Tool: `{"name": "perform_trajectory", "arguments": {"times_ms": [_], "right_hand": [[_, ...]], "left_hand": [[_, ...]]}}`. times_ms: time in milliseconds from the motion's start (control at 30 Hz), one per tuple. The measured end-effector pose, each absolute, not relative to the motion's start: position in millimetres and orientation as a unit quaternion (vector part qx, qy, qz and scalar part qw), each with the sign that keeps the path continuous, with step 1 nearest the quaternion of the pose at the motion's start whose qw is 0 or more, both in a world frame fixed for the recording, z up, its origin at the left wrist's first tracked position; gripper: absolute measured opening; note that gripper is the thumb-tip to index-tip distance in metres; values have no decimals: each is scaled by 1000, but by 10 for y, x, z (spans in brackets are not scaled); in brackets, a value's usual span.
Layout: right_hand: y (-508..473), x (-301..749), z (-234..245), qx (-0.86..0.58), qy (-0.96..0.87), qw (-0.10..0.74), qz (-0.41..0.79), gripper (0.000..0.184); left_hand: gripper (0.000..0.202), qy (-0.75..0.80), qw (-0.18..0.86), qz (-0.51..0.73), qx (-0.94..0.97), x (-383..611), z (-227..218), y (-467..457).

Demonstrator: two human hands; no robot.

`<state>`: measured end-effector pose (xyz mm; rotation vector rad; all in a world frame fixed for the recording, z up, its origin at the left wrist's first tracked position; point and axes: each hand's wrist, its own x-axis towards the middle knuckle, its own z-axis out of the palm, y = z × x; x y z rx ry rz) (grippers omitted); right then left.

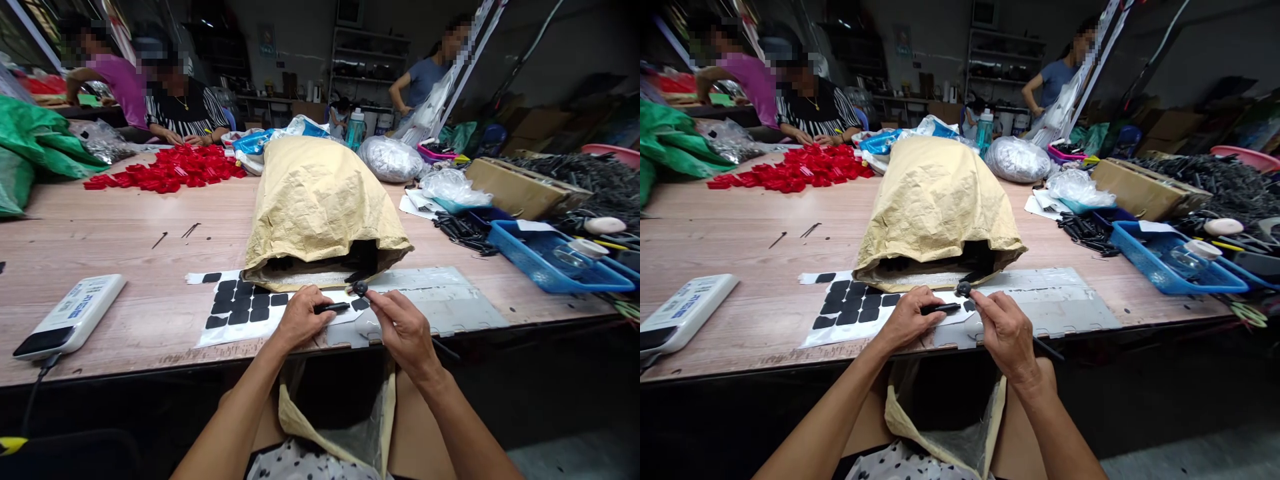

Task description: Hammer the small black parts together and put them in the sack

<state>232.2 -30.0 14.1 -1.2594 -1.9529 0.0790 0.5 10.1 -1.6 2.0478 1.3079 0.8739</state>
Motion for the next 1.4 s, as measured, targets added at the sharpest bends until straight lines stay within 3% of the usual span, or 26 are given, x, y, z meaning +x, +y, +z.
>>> {"name": "perform_trajectory", "arguments": {"times_ms": [133, 367, 667, 1400], "right_hand": [[-316, 2333, 104, -489, -792, 362, 45, 34], [-222, 2539, 72, -521, -760, 389, 22, 31], [-33, 2880, -189, -561, -759, 329, -43, 19], [-32, 2864, -249, -567, -756, 317, -82, 16]], "left_hand": [[16, 486, 275, 326, 763, 12, 1, 94], [14, 495, 274, 318, 760, 17, 16, 91], [15, 503, 274, 307, 760, 15, 34, 81], [16, 495, 284, 311, 760, 12, 23, 87]]}}
